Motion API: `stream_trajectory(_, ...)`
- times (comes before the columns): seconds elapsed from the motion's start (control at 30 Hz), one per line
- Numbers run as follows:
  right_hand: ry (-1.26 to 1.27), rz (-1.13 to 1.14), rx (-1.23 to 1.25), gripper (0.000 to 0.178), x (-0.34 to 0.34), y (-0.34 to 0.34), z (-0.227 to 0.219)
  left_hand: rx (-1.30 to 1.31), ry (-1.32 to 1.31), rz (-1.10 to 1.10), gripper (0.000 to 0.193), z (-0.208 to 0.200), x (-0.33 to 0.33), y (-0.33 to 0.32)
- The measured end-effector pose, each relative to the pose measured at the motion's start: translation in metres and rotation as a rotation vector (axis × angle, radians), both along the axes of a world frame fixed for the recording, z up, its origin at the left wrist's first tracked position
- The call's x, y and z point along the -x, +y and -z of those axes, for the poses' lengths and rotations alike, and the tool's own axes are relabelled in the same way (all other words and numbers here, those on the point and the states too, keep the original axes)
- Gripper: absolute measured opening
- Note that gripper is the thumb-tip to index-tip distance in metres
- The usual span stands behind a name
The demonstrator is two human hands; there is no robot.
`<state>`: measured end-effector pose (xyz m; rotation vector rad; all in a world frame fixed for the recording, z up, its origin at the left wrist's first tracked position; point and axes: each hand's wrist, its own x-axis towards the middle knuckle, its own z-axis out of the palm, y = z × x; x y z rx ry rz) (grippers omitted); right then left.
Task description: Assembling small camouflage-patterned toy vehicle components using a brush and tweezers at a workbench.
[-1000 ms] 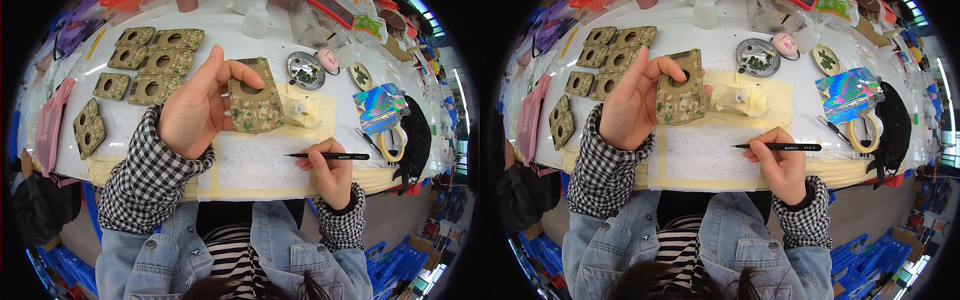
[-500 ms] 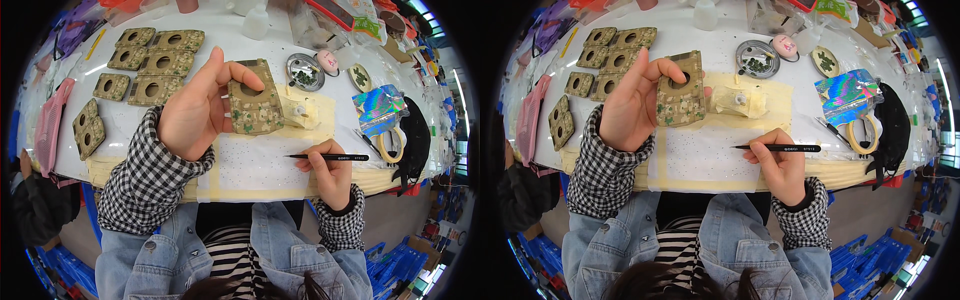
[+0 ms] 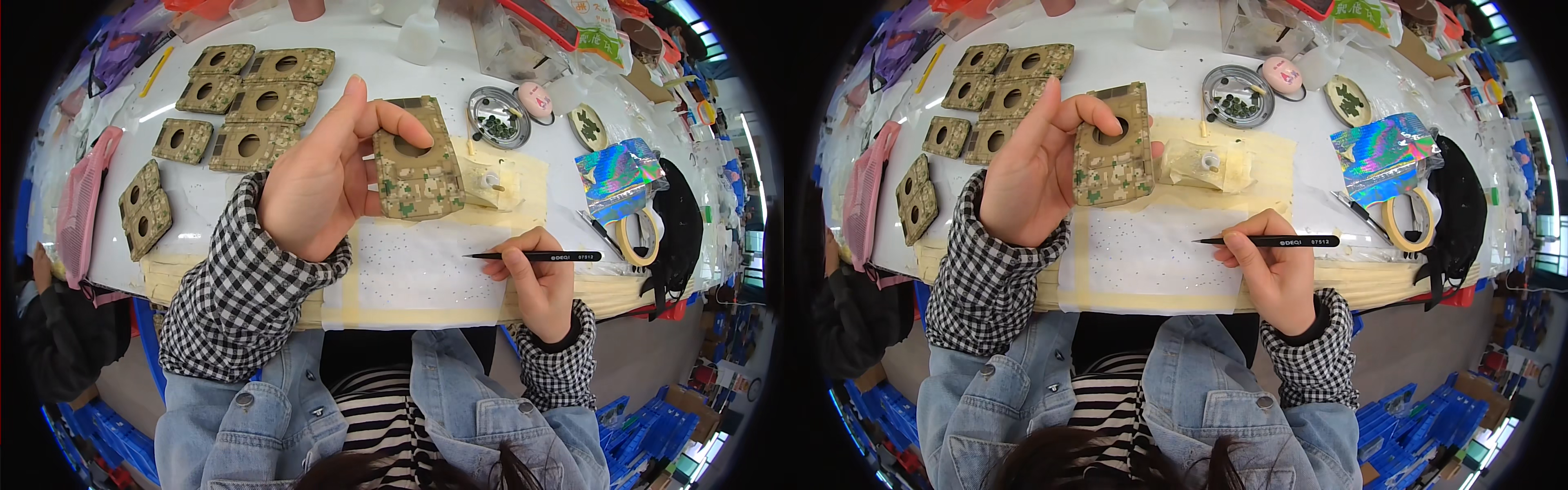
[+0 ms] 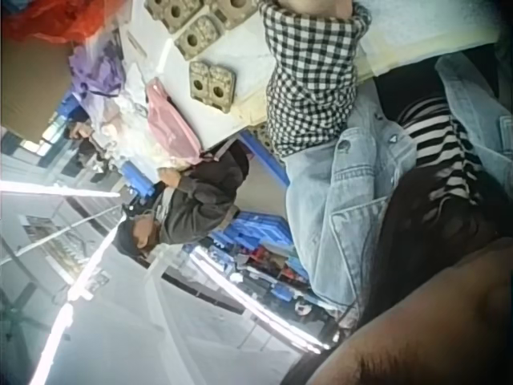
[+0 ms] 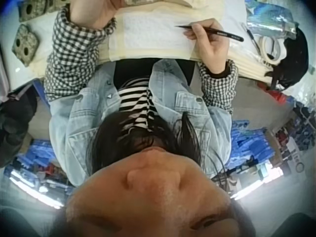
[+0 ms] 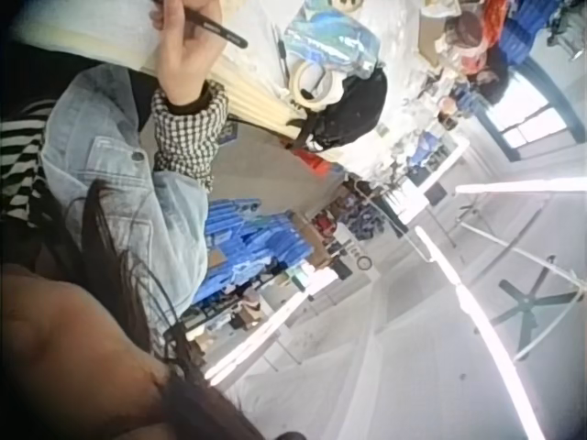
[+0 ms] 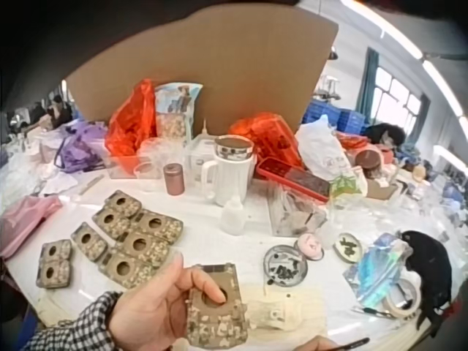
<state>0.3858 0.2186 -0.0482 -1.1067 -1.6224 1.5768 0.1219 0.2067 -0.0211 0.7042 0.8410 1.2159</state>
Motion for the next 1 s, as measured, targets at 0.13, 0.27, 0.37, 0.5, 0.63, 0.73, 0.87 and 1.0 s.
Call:
stream_trajectory(0.13,0.005,-0.004,-0.014,0.012,-0.001,0.000,0.001,0.000,0.008,0.000,0.055,0.000,0.001,0.000)
stream_trajectory(0.27,0.027,0.011,-0.022,0.012,-0.002,0.000,0.001,0.002,0.014,-0.002,0.055,0.000,0.000,0.000)
stream_trajectory(0.37,0.054,0.022,-0.034,0.012,-0.005,-0.002,0.001,0.002,0.002,-0.008,0.055,0.000,0.000,0.000)
stream_trajectory(0.5,0.018,-0.008,-0.051,0.011,-0.010,-0.003,0.001,-0.004,-0.005,-0.010,0.055,0.001,0.000,0.001)
stream_trajectory(0.63,-0.013,-0.038,-0.054,0.011,-0.011,-0.003,0.001,-0.001,0.006,0.011,0.055,0.000,0.001,0.001)
stream_trajectory(0.73,0.001,-0.042,-0.046,0.010,-0.009,-0.003,-0.001,0.010,0.034,-0.007,0.055,-0.001,0.001,0.000)
stream_trajectory(0.87,-0.002,-0.059,-0.058,0.010,-0.010,-0.003,0.002,0.004,0.015,-0.012,0.055,0.000,0.000,0.000)
stream_trajectory(1.0,-0.015,-0.057,-0.059,0.011,-0.011,-0.003,0.001,0.000,0.014,-0.007,0.055,0.000,0.000,0.001)
